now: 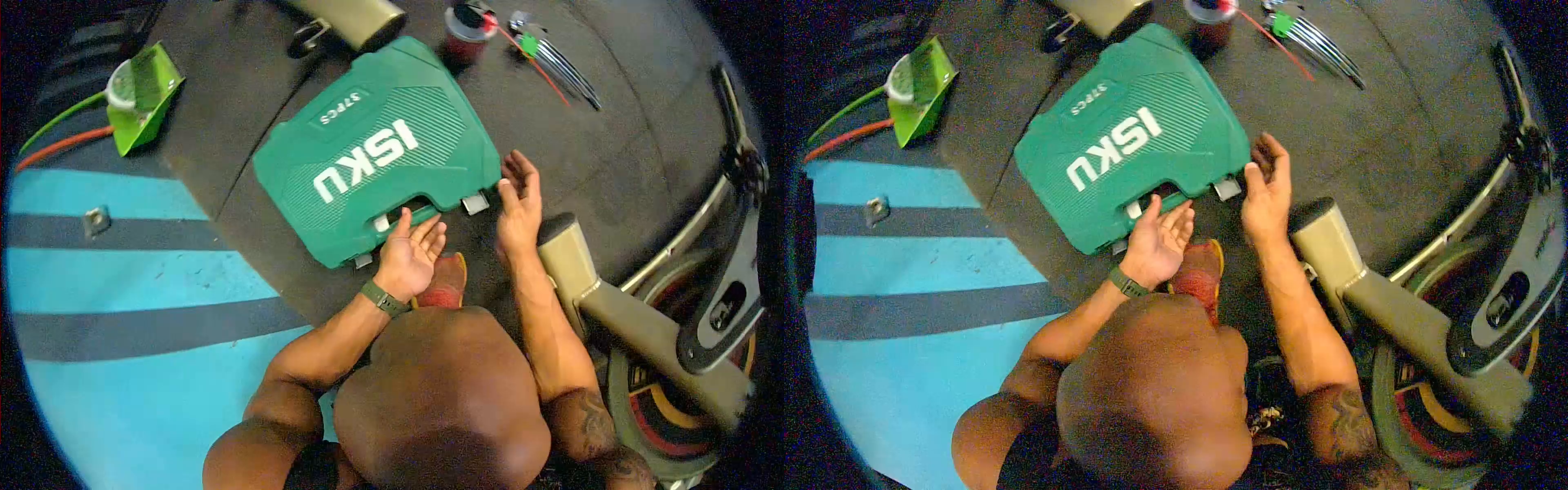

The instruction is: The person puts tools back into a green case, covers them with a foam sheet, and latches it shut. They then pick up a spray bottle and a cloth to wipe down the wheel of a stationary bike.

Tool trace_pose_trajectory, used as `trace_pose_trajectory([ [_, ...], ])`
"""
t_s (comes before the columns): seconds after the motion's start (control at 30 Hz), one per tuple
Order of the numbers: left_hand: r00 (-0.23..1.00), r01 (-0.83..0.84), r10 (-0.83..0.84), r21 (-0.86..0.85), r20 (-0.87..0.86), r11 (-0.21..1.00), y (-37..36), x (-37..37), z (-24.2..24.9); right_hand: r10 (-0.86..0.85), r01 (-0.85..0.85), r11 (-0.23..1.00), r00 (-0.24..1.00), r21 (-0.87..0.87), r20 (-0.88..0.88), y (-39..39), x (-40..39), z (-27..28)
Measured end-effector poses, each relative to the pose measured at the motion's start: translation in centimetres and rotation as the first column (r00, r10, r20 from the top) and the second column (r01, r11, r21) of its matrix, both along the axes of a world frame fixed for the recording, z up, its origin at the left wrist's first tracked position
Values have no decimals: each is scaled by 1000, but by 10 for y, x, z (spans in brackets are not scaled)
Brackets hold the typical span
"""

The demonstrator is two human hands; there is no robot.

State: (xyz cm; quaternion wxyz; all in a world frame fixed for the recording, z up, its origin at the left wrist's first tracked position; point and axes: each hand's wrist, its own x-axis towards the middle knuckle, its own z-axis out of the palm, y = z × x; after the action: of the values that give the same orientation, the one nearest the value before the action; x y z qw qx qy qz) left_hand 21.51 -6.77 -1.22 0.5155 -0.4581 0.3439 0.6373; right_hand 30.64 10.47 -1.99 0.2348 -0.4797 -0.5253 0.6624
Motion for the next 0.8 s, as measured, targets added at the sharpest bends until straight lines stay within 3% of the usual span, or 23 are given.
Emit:
trace_pose_trajectory([
  [0.07, 999, -12, 11, -37, -39, 999, 5, 7, -2, -108, 113, 984, 993, -141, 43, -15, 13, -6],
  [0.1, 999, -6, 5, -27, -48, 1000, 5, 6, -4, -112, 129, 945, 991, -299, 73, -19, 15, 4],
  [0.27, 1000, 16, -16, 22, -8, 1000, 2, 0, -3, -242, 182, 811, 970, -557, -36, -35, 13, -4],
  [0.4, 998, 34, -32, 39, -51, 999, 2, 3, 0, -233, 115, 782, 966, -613, -116, -33, 12, -6],
  [0.6, 995, 44, -40, 35, -94, 998, 2, 8, -1, -50, 29, 827, 998, -562, -23, -26, 12, -3],
  [0.8, 995, 44, -42, 16, -95, 999, 3, 7, 2, 5, 0, 857, 1000, -515, 9, -24, 14, -8],
])
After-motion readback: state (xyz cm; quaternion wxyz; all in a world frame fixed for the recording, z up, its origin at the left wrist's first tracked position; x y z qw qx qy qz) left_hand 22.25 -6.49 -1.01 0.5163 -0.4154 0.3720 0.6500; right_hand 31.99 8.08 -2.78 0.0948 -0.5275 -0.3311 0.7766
